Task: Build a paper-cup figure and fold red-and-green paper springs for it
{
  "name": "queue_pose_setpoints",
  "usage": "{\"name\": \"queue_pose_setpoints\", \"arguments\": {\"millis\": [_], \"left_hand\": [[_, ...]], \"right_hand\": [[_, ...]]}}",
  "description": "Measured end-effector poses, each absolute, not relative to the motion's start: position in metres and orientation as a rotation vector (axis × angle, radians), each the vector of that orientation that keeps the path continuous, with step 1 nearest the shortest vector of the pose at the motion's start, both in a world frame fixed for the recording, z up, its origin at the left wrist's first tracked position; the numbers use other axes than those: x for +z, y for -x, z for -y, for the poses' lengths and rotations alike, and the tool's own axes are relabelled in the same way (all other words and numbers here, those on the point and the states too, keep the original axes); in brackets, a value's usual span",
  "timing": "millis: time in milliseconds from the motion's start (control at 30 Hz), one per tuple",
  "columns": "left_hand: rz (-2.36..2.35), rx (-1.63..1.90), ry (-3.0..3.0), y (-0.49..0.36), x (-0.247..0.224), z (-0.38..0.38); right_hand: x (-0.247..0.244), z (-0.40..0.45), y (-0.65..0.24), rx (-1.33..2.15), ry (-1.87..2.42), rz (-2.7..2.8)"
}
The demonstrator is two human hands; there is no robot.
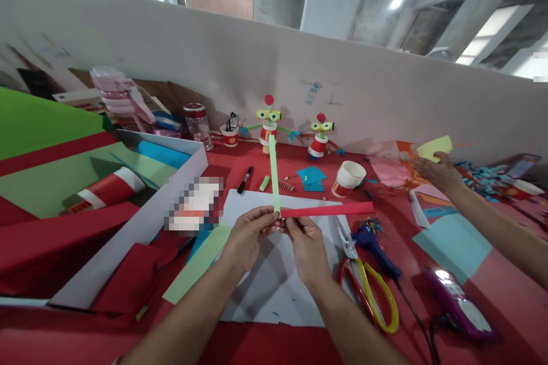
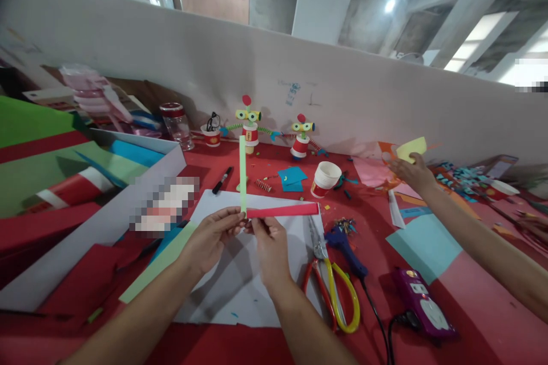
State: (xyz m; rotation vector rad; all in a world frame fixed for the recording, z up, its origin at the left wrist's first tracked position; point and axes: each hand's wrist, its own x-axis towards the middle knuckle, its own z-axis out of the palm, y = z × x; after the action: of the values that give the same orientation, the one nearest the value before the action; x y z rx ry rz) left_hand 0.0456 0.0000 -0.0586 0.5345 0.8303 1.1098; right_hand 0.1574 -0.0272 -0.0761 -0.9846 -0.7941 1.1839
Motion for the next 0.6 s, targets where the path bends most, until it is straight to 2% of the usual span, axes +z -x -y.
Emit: {"name": "queue_pose_setpoints", "arguments": {"millis": [167,600], "left_hand": [[-0.841,1.107,-0.585,-0.0470,-0.0584,0.0022],[-0.832,1.130,-0.830,-0.0476,-0.0578,0.0063]], "right_hand": [[-0.0754,0.0271,-0.1583,1.285,0.922,0.725],[-0.0735,0.0243,-0.1658,1.293,0.980,0.873]]}}
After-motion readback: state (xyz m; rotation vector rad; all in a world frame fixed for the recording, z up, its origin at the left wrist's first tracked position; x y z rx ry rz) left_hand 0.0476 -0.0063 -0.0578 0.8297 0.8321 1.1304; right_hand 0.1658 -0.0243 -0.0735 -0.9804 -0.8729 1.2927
